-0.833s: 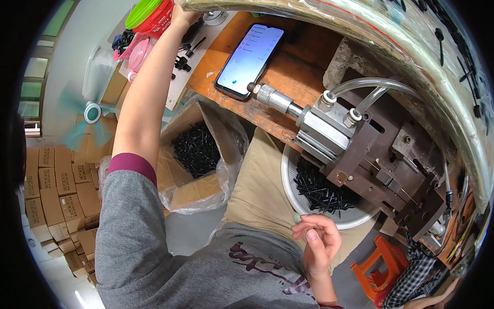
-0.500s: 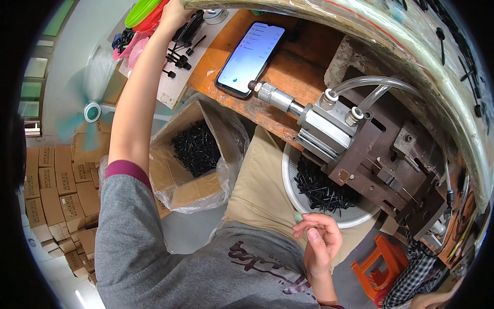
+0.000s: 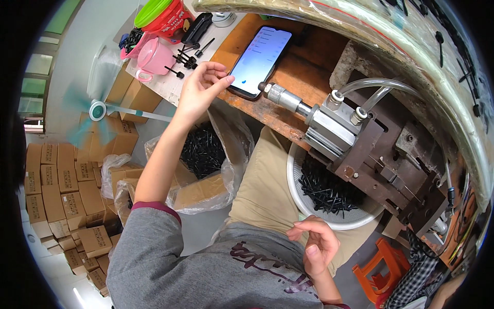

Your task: Assembling small black plastic components using a pneumatic jig.

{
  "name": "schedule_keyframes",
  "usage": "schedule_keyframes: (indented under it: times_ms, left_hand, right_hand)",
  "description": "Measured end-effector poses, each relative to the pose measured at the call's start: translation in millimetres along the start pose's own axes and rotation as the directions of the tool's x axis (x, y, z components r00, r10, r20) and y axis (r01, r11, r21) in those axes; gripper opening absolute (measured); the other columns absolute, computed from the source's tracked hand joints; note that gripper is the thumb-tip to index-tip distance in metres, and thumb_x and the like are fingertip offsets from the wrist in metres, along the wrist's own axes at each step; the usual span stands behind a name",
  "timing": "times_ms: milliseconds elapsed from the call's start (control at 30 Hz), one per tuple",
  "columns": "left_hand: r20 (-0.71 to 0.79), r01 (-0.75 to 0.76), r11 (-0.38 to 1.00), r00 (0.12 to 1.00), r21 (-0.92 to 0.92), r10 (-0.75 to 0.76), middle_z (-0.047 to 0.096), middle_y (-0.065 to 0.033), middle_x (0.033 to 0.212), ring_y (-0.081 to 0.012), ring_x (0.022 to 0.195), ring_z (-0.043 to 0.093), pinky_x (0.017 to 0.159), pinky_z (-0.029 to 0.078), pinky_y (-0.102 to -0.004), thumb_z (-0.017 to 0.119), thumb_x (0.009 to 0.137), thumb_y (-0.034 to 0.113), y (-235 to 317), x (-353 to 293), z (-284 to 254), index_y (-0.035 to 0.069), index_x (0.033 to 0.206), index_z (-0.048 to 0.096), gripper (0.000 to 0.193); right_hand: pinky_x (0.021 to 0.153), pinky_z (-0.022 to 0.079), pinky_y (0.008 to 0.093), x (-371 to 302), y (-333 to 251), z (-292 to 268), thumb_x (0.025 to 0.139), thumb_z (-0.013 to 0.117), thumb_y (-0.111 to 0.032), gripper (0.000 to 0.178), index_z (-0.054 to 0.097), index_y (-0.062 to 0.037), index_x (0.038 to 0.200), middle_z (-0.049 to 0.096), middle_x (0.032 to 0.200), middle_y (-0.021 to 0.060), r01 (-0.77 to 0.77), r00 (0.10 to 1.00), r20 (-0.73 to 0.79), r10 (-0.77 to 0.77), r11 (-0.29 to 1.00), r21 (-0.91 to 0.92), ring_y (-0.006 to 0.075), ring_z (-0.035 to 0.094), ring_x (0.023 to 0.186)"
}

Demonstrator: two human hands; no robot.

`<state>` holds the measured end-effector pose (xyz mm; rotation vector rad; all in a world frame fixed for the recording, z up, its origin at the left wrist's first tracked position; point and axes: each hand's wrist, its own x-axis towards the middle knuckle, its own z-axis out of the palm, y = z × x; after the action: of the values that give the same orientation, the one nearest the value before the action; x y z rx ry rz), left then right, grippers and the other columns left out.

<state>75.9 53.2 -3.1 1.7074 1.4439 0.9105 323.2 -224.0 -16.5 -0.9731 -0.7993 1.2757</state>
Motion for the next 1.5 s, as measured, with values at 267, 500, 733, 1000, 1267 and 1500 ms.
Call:
schedule_keyframes:
  times_ms: [267, 500, 733, 1000, 1267, 1500]
  left_hand:
    - [-0.063, -0.01, 0.998, 0.998, -0.054, 0.007, 0.061, -0.0055, 0.098, -0.0089, 0.086, 0.055, 0.076, 0.047, -0.0225, 0.076, 0.085, 0.015, -15.4, -2.7, 6.9, -0.003, 0.123, 0.049, 0.05]
    - [-0.083, 0.042, 0.969, 0.994, -0.244, -0.064, 0.064, -0.0121, 0.103, -0.0144, 0.095, 0.06, 0.087, 0.047, -0.0286, 0.069, 0.092, 0.027, -11.2, -6.6, -1.5, -0.004, 0.136, 0.035, 0.064]
    - [-0.27, -0.273, 0.961, 0.93, -0.051, 0.25, 0.058, -0.0103, 0.117, -0.0147, 0.109, 0.054, 0.095, 0.042, -0.0289, 0.056, 0.099, 0.017, 6.7, -58.5, 11.9, 0.002, 0.143, 0.034, 0.051]
    - [0.444, -0.319, 0.833, 0.73, -0.452, 0.52, 0.063, -0.0152, 0.105, -0.02, 0.089, 0.059, 0.085, 0.047, -0.0349, 0.054, 0.095, 0.012, 51.8, -185.0, 107.5, -0.004, 0.142, 0.032, 0.055]
    - [0.762, -0.375, 0.69, -0.074, -0.619, 0.643, 0.064, -0.0138, 0.103, -0.0302, 0.1, 0.061, 0.087, 0.049, -0.0388, 0.065, 0.09, 0.026, 94.8, -247.1, 204.0, 0.005, 0.115, 0.061, 0.033]
    - [0.801, -0.4, 0.749, -0.528, -0.528, 0.283, 0.065, -0.0148, 0.087, -0.0349, 0.087, 0.063, 0.079, 0.049, -0.0418, 0.066, 0.088, 0.03, 93.9, -284.0, 240.9, 0.002, 0.093, 0.063, 0.029]
  right_hand:
    - [0.065, 0.05, 0.0305, -5.5, -4.4, 0.4, 0.089, 0.061, -0.044, 0.056, 0.061, 0.0081, 0.107, 0.066, 0.082, 0.0172, 0.048, 0.999, 0.023, -0.047, 0.998, -0.045, 0.0206, 0.061, 0.073]
    - [0.067, 0.05, 0.0312, -25.5, -9.3, -6.3, 0.087, 0.061, -0.044, 0.055, 0.06, 0.0074, 0.107, 0.064, 0.082, 0.0165, 0.118, 0.993, 0.042, -0.114, 0.987, -0.106, 0.0217, 0.06, 0.074]
    - [0.072, 0.048, 0.0354, -72.4, 0.2, -55.4, 0.078, 0.064, -0.005, 0.027, 0.064, 0.0058, 0.103, 0.065, 0.088, 0.0161, 0.158, 0.917, -0.044, -0.397, 0.462, -0.873, 0.0274, 0.06, 0.078]
    - [0.077, 0.048, 0.035, -208.5, 46.8, -115.9, 0.072, 0.055, 0.007, 0.023, 0.057, 0.0018, 0.094, 0.06, 0.097, 0.0139, -0.576, 0.717, -0.659, -0.227, 0.34, -0.744, 0.0284, 0.059, 0.091]
    - [0.061, 0.05, 0.0257, -307.8, 63.1, -95.9, 0.083, 0.059, 0.0, 0.008, 0.063, -0.0015, 0.09, 0.065, 0.074, 0.0027, -0.708, 0.472, -0.728, 0.497, 0.706, 0.022, 0.0103, 0.061, 0.064]
    - [0.069, 0.05, 0.0244, -310.6, 35.9, -67.6, 0.091, 0.064, -0.007, 0.018, 0.066, -0.0008, 0.109, 0.066, 0.086, -0.0003, -0.701, 0.526, -0.581, 0.621, 0.704, 0.117, 0.0077, 0.06, 0.075]
